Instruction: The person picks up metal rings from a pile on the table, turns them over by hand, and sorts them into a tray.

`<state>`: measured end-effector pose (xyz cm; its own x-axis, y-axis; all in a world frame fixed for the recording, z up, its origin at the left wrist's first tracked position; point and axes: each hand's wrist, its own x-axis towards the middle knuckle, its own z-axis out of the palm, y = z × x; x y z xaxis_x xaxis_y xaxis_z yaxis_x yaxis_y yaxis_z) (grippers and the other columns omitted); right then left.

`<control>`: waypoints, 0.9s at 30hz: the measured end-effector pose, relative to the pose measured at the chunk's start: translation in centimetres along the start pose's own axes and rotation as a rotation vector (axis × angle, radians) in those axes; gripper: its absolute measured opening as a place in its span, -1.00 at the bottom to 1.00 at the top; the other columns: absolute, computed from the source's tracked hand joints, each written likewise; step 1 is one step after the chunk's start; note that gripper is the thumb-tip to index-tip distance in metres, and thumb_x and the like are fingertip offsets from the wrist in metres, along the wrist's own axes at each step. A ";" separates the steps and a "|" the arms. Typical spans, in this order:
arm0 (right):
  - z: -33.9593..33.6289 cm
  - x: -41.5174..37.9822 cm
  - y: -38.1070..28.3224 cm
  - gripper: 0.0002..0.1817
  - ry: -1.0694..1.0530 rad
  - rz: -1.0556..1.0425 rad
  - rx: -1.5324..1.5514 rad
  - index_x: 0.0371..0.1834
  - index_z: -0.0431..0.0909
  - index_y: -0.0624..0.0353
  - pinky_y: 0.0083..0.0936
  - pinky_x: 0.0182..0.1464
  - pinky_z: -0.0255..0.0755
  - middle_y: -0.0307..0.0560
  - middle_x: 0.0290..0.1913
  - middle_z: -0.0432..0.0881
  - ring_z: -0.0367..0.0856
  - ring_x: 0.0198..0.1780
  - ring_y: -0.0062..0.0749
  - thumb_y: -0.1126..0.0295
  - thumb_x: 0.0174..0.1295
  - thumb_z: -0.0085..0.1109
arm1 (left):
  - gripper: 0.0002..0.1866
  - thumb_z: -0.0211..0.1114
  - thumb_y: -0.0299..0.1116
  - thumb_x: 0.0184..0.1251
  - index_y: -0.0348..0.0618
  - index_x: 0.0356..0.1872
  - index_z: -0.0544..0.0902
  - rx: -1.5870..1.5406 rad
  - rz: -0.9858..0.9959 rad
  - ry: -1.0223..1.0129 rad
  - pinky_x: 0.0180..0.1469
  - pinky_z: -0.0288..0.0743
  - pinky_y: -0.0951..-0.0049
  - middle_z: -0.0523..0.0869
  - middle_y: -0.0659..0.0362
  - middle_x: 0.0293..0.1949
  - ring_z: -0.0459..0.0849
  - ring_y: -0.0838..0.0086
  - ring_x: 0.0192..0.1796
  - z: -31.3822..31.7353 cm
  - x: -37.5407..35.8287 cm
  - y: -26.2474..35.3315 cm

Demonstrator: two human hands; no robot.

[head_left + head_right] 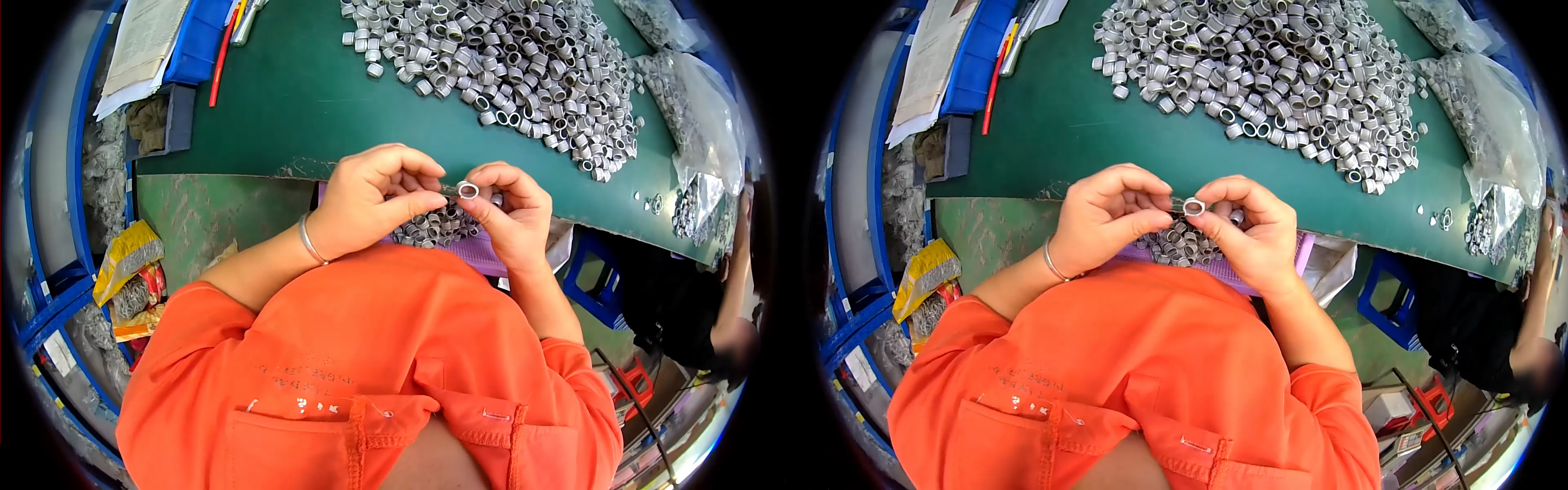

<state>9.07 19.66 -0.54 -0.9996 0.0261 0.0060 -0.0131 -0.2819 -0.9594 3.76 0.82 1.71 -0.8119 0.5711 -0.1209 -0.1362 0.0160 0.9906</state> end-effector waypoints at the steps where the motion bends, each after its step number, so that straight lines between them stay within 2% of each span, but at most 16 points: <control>1: 0.1 -0.1 0.0 -0.80 -0.009 0.010 -0.018 -0.26 0.55 0.31 -0.79 -0.37 0.29 -0.22 -0.32 0.59 0.39 -0.42 -0.75 0.69 0.03 0.28 | -0.79 0.27 -0.66 0.15 -0.34 -0.17 0.57 -0.014 -0.001 -0.009 -0.19 0.54 0.61 0.60 0.15 -0.29 0.61 0.57 -0.24 0.3 0.1 0.1; 5: 0.3 -0.5 -0.1 -0.80 0.011 0.045 -0.005 -0.27 0.56 0.31 -0.78 -0.36 0.30 -0.24 -0.33 0.59 0.41 -0.41 -0.74 0.68 0.01 0.29 | -0.85 0.26 -0.64 0.17 -0.36 -0.22 0.57 -0.002 0.041 -0.008 -0.25 0.55 0.62 0.60 0.14 -0.29 0.63 0.57 -0.28 0.5 0.3 0.1; 7: -0.6 -0.9 0.2 -0.78 0.006 0.095 0.126 -0.28 0.52 0.30 -0.77 -0.37 0.31 -0.18 -0.30 0.58 0.41 -0.39 -0.72 0.70 -0.01 0.26 | -0.89 0.25 -0.63 0.18 -0.36 -0.26 0.58 0.061 0.031 -0.023 -0.33 0.55 0.62 0.60 0.13 -0.31 0.64 0.57 -0.36 0.0 0.1 0.2; 9: -1.6 -1.3 -1.0 -0.85 -0.073 0.295 0.509 -0.30 0.42 0.26 -0.75 -0.34 0.31 -0.05 -0.27 0.54 0.44 -0.35 -0.58 0.64 0.07 0.14 | -0.95 0.26 -0.62 0.17 -0.36 -0.35 0.60 0.200 0.031 -0.025 -0.41 0.52 0.63 0.62 0.15 -0.36 0.63 0.60 -0.42 -0.6 -0.2 0.5; 11: -3.1 -2.2 -0.5 -0.89 -0.227 0.309 0.500 -0.34 0.44 0.26 -0.75 -0.37 0.29 -0.06 -0.28 0.54 0.44 -0.38 -0.56 0.60 0.06 0.14 | -0.94 0.31 -0.59 0.11 -0.33 -0.38 0.62 0.464 0.074 -0.147 -0.40 0.52 0.56 0.64 0.13 -0.38 0.65 0.52 -0.42 -1.6 -0.8 0.9; 12: -3.5 -2.9 -0.2 -0.89 -0.245 0.267 0.184 -0.39 0.48 0.28 -0.69 -0.43 0.30 -0.10 -0.33 0.54 0.44 -0.43 -0.58 0.63 0.01 0.16 | -0.93 0.32 -0.57 0.07 -0.30 -0.39 0.63 0.513 0.136 -0.208 -0.38 0.52 0.51 0.65 0.11 -0.39 0.65 0.45 -0.41 -1.8 -1.1 0.2; 13: -3.3 -3.7 -0.6 -0.88 -0.229 0.383 -0.079 -0.37 0.54 0.29 -0.62 -0.44 0.32 -0.15 -0.38 0.55 0.47 -0.44 -0.57 0.62 -0.01 0.18 | -0.91 0.33 -0.56 0.04 -0.27 -0.40 0.64 0.564 0.204 -0.269 -0.36 0.53 0.46 0.65 0.10 -0.40 0.65 0.37 -0.40 -2.0 -1.5 -0.6; 14: -3.1 -3.9 -0.3 -0.85 -0.322 0.295 -0.336 -0.32 0.55 0.27 -0.59 -0.44 0.34 -0.14 -0.40 0.55 0.48 -0.45 -0.52 0.61 0.00 0.19 | -0.88 0.32 -0.54 0.02 -0.23 -0.36 0.65 0.617 0.146 -0.331 -0.30 0.53 0.39 0.63 0.08 -0.38 0.63 0.24 -0.34 -2.0 -2.0 -1.0; 15: -2.9 -4.0 0.0 -0.82 -0.415 0.197 -0.595 -0.27 0.57 0.24 -0.56 -0.44 0.36 -0.14 -0.41 0.56 0.50 -0.46 -0.48 0.60 0.02 0.19 | -0.85 0.34 -0.52 0.00 -0.23 -0.34 0.64 0.682 0.167 -0.379 -0.30 0.52 0.40 0.62 0.09 -0.37 0.62 0.23 -0.32 -2.1 -2.4 -2.0; 16: -2.3 -4.2 0.2 -0.78 -0.418 0.194 -0.703 -0.21 0.58 0.17 -0.47 -0.41 0.42 -0.07 -0.37 0.57 0.54 -0.44 -0.28 0.56 0.03 0.19 | -0.82 0.34 -0.50 -0.01 -0.23 -0.32 0.63 0.693 0.165 -0.400 -0.29 0.51 0.39 0.61 0.09 -0.35 0.61 0.22 -0.30 -1.9 -2.7 -3.1; 17: -1.8 -4.3 0.6 -0.78 -0.421 0.193 -0.704 -0.21 0.58 0.17 -0.47 -0.41 0.42 -0.07 -0.37 0.57 0.54 -0.44 -0.28 0.56 0.03 0.19 | -0.79 0.35 -0.49 -0.02 -0.24 -0.30 0.63 0.705 0.161 -0.423 -0.27 0.50 0.37 0.60 0.09 -0.33 0.61 0.21 -0.28 -1.7 -2.8 -4.0; 19: -0.9 -4.4 1.3 -0.77 -0.438 0.116 -0.882 -0.20 0.58 0.16 -0.32 -0.34 0.46 -0.03 -0.33 0.57 0.56 -0.37 -0.11 0.51 0.03 0.19 | -0.77 0.35 -0.47 -0.03 -0.24 -0.28 0.62 0.712 0.123 -0.441 -0.26 0.50 0.36 0.59 0.09 -0.32 0.60 0.21 -0.27 -1.2 -2.8 -5.2; 20: -0.3 -4.1 0.9 -0.78 -0.469 0.183 -0.889 -0.20 0.58 0.19 -0.24 -0.27 0.46 0.00 -0.33 0.56 0.57 -0.28 -0.03 0.48 0.04 0.17 | -0.75 0.36 -0.46 -0.04 -0.24 -0.27 0.62 0.719 0.086 -0.464 -0.24 0.50 0.35 0.58 0.08 -0.31 0.60 0.21 -0.26 -1.0 -2.8 -5.5; 27: -0.5 -4.3 2.2 -0.83 -0.433 0.200 -0.813 -0.26 0.54 0.26 -0.23 -0.21 0.45 0.06 -0.29 0.53 0.55 -0.21 0.02 0.47 0.07 0.16 | -0.76 0.33 -0.48 0.04 -0.23 -0.21 0.61 0.712 -0.009 -0.419 -0.21 0.50 0.36 0.59 0.08 -0.29 0.60 0.23 -0.24 -1.1 -3.3 -5.7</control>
<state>13.35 19.44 -2.87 -0.9056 -0.3547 -0.2326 0.0171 0.5174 -0.8556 6.56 -2.07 -3.58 -0.5139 0.8251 -0.2345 0.3648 0.4577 0.8108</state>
